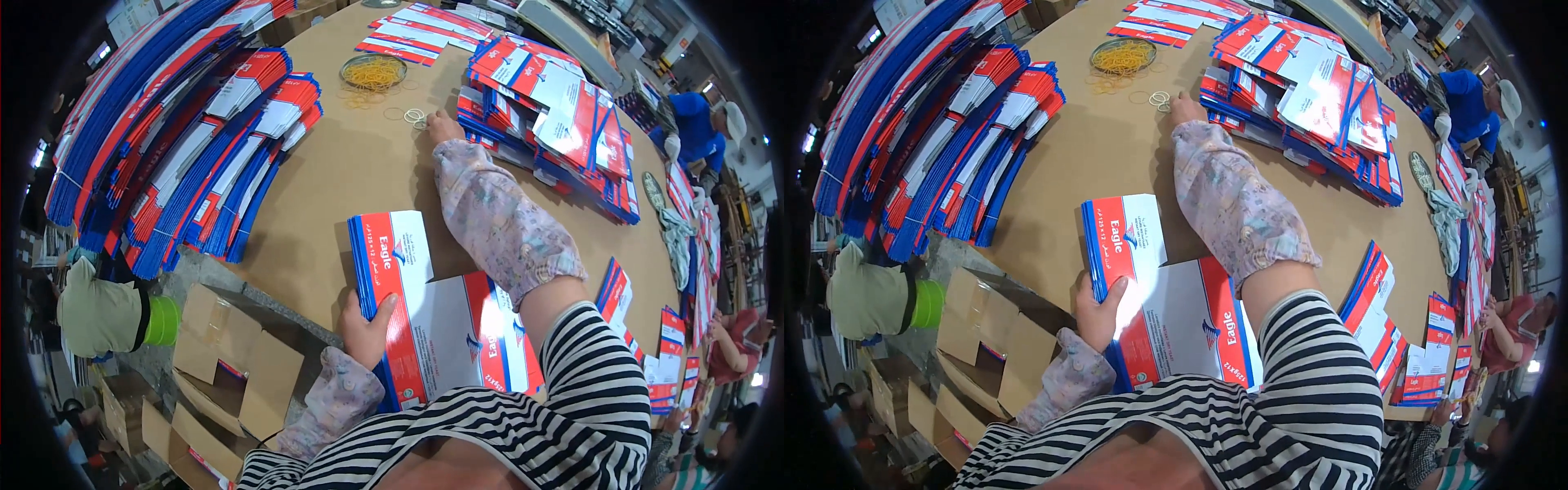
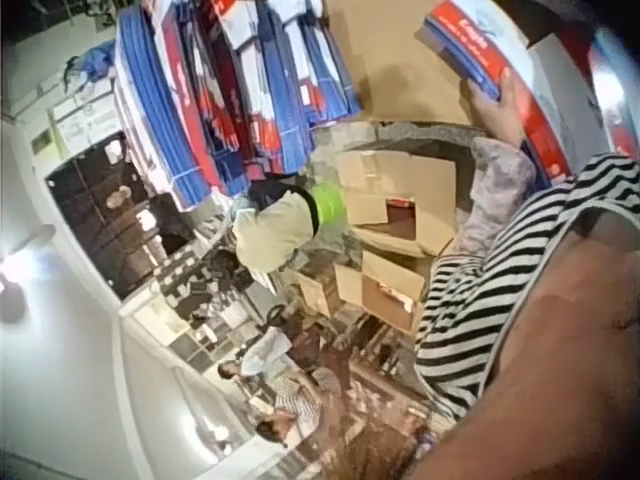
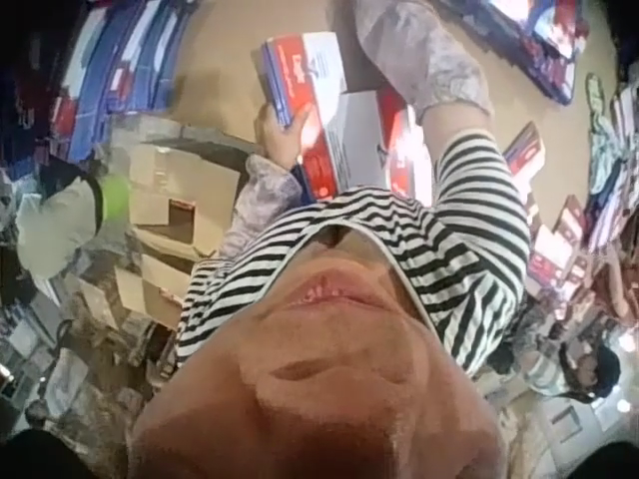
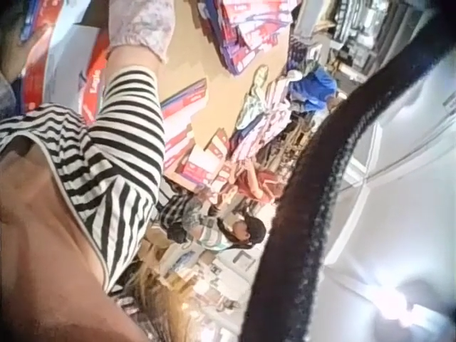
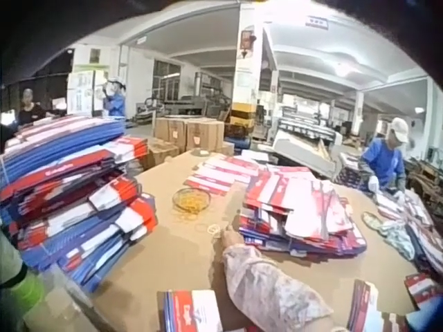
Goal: Sorting, bundling with rubber bands, and packing flat paper packaging into boxes.
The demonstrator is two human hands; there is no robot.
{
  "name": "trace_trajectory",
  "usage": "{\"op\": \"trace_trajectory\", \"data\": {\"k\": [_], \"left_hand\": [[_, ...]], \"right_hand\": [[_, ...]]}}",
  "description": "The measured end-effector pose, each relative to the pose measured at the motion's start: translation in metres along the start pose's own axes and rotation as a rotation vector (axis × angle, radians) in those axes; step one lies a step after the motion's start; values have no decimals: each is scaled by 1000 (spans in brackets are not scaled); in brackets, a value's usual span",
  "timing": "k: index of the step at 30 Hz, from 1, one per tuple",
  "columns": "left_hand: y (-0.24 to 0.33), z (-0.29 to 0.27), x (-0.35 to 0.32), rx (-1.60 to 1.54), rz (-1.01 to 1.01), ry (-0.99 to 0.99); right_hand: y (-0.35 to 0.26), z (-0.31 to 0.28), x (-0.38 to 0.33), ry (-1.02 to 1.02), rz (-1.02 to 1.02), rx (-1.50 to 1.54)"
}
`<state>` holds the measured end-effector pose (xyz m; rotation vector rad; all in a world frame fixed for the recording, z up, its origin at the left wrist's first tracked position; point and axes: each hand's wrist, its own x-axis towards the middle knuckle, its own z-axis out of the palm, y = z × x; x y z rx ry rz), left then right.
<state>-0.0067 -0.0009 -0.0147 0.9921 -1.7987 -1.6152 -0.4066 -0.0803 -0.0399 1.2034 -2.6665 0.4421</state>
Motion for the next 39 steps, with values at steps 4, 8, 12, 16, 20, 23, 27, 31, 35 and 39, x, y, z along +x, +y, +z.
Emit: {"op": "trace_trajectory", "data": {"k": [4, 8, 12, 16, 20, 23, 27, 31, 35, 39], "left_hand": [[5, -1, 0, 33, -5, 7], [3, 2, 0, 29, 30, 6], [-6, 1, -1, 22, 15, 25], [-7, 2, 0, 14, 35, 33], [3, 2, 0, 75, 6, -5], [-5, -1, 2, 78, 5, 17], [-23, 2, 9, -97, 82, -10], [-30, 1, 18, -150, 56, -82], [-21, -10, 22, -389, -5, -201], [75, -16, 15, -391, 141, -252]], "right_hand": [[7, -6, 3, 163, 11, 244], [18, -19, 6, 268, -67, 178], [1, -49, 2, 86, 286, 630], [1, -82, -23, -51, 460, 1362], [25, -116, -79, -387, 463, 2104], [13, -159, -135, -349, 391, 2377], [30, -202, -191, -315, 76, 2314], [38, -256, -247, -223, 156, 2024], [69, -293, -308, -223, 58, 1699], [105, -339, -368, -294, -76, 1531]]}}
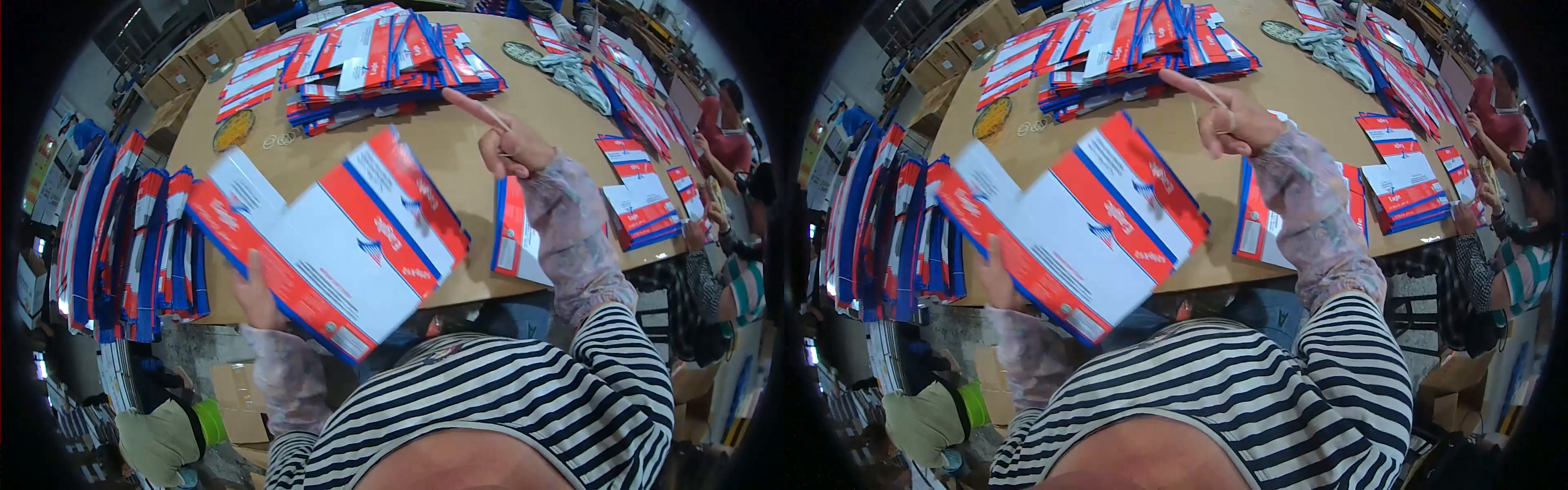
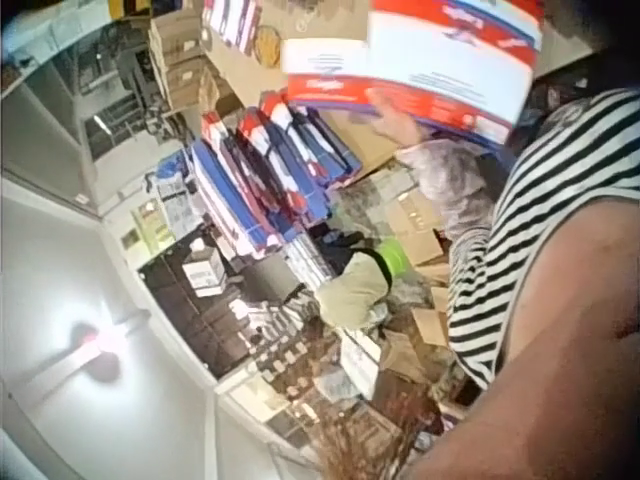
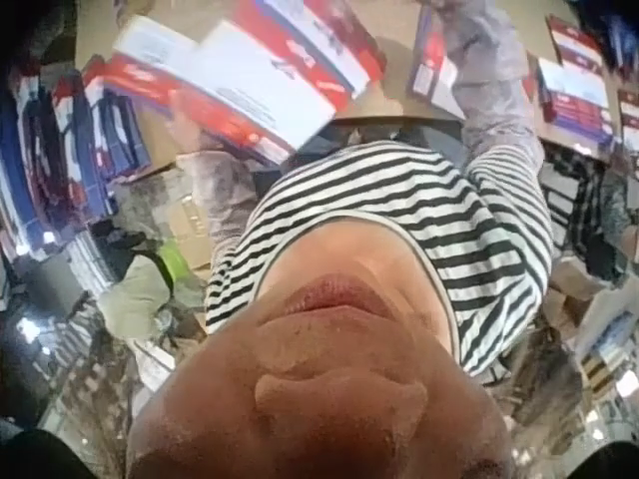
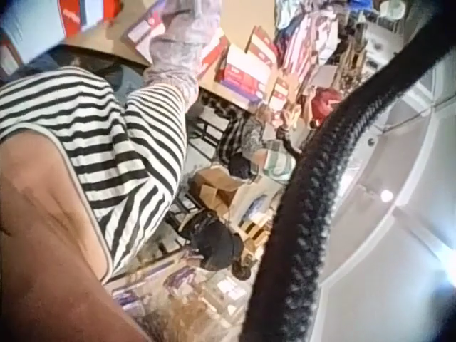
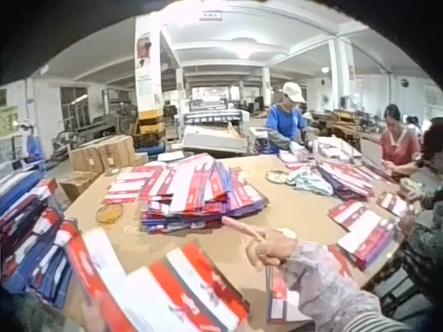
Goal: Sorting, bundling with rubber bands, and packing flat paper packaging into boxes.
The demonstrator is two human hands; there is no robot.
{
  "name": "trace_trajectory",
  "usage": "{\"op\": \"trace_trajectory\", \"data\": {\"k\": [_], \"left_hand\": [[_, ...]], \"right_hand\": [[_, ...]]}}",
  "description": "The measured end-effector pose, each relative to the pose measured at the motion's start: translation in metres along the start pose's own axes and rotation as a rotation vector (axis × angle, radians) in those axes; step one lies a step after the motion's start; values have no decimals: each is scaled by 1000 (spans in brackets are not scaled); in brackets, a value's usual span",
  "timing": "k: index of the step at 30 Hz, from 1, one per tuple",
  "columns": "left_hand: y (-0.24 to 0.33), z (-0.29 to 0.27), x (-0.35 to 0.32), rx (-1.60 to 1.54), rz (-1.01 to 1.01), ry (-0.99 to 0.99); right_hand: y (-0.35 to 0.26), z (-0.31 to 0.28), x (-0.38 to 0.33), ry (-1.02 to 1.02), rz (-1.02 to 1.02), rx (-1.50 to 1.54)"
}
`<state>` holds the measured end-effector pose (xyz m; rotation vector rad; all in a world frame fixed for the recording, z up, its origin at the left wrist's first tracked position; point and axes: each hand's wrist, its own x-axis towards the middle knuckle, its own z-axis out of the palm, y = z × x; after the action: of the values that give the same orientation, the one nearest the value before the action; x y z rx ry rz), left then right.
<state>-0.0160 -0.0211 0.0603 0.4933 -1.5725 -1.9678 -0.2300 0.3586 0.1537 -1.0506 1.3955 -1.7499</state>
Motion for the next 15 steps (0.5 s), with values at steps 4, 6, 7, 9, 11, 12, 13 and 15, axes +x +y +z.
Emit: {"op": "trace_trajectory", "data": {"k": [4, 6, 7, 9, 11, 12, 13, 15], "left_hand": [[52, 39, 10, 74, 400, -100], [50, 59, 12, 87, 589, -97], [45, 67, 10, 80, 595, -108], [27, 85, 6, 135, 756, -157], [5, 94, -2, 152, 759, -215], [-11, 102, -4, 123, 758, -162], [-20, 108, -7, 104, 759, -106], [-27, 113, -8, 111, 622, -150]], "right_hand": [[-18, 10, -29, 154, -119, -321], [-28, 13, -40, 278, -252, -563], [-28, 15, -41, 289, -258, -571], [-23, 20, -35, 426, -357, -1071], [-8, 15, -29, 482, -253, -894], [-2, 12, -31, 516, -157, -732], [8, 7, -31, 547, -71, -558], [42, -12, -43, 629, -234, -616]]}}
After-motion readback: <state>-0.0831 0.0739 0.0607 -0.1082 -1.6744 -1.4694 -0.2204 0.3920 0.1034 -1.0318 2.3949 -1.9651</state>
